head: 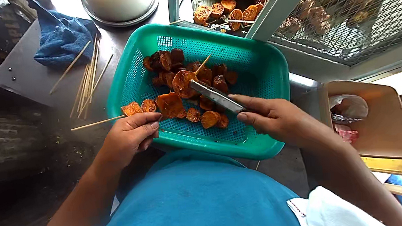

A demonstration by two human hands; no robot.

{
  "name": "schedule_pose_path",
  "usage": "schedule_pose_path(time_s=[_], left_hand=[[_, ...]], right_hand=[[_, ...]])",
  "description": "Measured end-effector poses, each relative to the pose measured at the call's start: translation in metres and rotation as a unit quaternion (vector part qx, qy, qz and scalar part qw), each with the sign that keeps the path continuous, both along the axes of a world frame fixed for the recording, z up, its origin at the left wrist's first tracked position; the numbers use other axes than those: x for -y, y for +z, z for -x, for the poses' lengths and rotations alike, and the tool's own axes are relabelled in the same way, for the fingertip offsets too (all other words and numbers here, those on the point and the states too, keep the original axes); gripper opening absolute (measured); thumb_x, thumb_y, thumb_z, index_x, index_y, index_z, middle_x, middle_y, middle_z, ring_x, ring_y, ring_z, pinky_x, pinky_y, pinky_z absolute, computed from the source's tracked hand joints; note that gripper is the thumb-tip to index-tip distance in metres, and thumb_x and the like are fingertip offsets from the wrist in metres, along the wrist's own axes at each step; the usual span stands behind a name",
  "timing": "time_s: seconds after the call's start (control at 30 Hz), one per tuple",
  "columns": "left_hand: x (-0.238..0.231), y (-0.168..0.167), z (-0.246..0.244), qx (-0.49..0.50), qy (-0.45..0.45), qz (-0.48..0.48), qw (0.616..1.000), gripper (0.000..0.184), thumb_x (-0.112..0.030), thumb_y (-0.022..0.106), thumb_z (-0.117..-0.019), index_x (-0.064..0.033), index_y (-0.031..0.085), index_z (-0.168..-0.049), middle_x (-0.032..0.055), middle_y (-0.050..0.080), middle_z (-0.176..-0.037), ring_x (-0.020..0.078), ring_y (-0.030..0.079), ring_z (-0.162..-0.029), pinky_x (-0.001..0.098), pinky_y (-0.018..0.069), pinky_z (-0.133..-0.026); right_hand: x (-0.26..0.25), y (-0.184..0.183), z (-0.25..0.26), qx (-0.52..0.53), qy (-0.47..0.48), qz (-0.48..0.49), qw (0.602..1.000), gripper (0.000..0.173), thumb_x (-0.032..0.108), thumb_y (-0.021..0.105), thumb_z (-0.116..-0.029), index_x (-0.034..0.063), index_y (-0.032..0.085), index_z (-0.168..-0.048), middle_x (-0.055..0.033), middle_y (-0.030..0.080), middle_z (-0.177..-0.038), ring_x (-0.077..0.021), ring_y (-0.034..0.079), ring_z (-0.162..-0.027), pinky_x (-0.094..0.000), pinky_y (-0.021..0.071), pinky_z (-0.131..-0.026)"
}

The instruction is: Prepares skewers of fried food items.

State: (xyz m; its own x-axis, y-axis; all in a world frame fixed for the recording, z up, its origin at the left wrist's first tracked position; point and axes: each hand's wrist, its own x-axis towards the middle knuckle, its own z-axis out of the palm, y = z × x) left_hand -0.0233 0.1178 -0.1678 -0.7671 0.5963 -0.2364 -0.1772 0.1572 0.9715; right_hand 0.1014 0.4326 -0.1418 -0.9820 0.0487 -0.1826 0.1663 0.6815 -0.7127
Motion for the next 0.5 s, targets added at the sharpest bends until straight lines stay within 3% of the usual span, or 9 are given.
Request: schedule_pose_path(time_s=[0.1, 0.17, 0.23, 0.33, 0.4, 0.5], left_hand=[[0.011, -0.002, 0.001, -0.039, 0.028, 0.041, 0.998, 0.028, -0.006, 0.051, -0.1038, -0.0069, 0.070, -0.124, -0.0015, 0.066, -0.078, -0.0006, 0.047, -0.050, 0.0115, 0.0373, -0.045], [0.017, -0.004, 0.004, -0.044, 0.030, 0.046, 0.998, 0.028, -0.007, 0.051, -0.1038, -0.0065, 0.071, -0.123, -0.0005, 0.065, -0.075, 0.0005, 0.047, -0.049, 0.0120, 0.0377, -0.044], [0.018, -0.004, 0.004, -0.050, 0.018, 0.054, 0.997, 0.027, -0.007, 0.051, -0.1037, -0.0063, 0.071, -0.122, -0.0005, 0.065, -0.074, 0.0007, 0.047, -0.050, 0.0122, 0.0378, -0.045], [0.012, -0.002, 0.003, -0.059, -0.008, 0.070, 0.996, 0.027, -0.007, 0.051, -0.1040, -0.0059, 0.071, -0.122, -0.0013, 0.065, -0.074, 0.0007, 0.047, -0.050, 0.0121, 0.0376, -0.045], [0.011, -0.001, 0.003, -0.072, -0.030, 0.092, 0.993, 0.027, -0.008, 0.052, -0.1036, -0.0058, 0.072, -0.121, -0.0015, 0.064, -0.072, 0.0012, 0.047, -0.050, 0.0129, 0.0372, -0.045], [0.016, -0.001, 0.005, -0.114, -0.069, 0.152, 0.979, 0.025, -0.010, 0.054, -0.1025, -0.0064, 0.072, -0.119, -0.0035, 0.064, -0.072, -0.0001, 0.047, -0.051, 0.0131, 0.0373, -0.046]], right_hand=[[-0.014, 0.003, -0.006, 0.049, 0.050, -0.192, 0.979, 0.047, 0.027, 0.065, -0.1028, 0.0218, 0.057, -0.149, -0.0094, 0.071, -0.105, -0.0247, 0.068, -0.086, -0.0508, 0.0559, -0.074], [-0.017, -0.011, -0.013, 0.045, 0.094, -0.315, 0.943, 0.051, 0.025, 0.075, -0.0950, 0.0211, 0.062, -0.144, -0.0142, 0.068, -0.097, -0.0323, 0.068, -0.081, -0.0533, 0.0561, -0.065], [-0.015, -0.027, -0.017, 0.011, 0.131, -0.386, 0.913, 0.049, 0.017, 0.077, -0.0913, 0.0183, 0.066, -0.139, -0.0173, 0.066, -0.091, -0.0359, 0.068, -0.077, -0.0511, 0.0548, -0.060], [-0.019, -0.042, -0.015, -0.044, 0.159, -0.415, 0.895, 0.041, 0.008, 0.070, -0.0928, 0.0105, 0.068, -0.134, -0.0197, 0.064, -0.085, -0.0377, 0.066, -0.069, -0.0498, 0.0520, -0.055], [-0.023, -0.037, -0.014, -0.007, 0.151, -0.397, 0.905, 0.039, 0.019, 0.067, -0.0992, 0.0137, 0.066, -0.138, -0.0158, 0.067, -0.089, -0.0338, 0.068, -0.070, -0.0486, 0.0544, -0.056], [-0.030, -0.027, -0.011, 0.091, 0.114, -0.329, 0.933, 0.039, 0.029, 0.058, -0.1067, 0.0171, 0.062, -0.143, -0.0149, 0.073, -0.102, -0.0346, 0.072, -0.089, -0.0552, 0.0569, -0.072]])
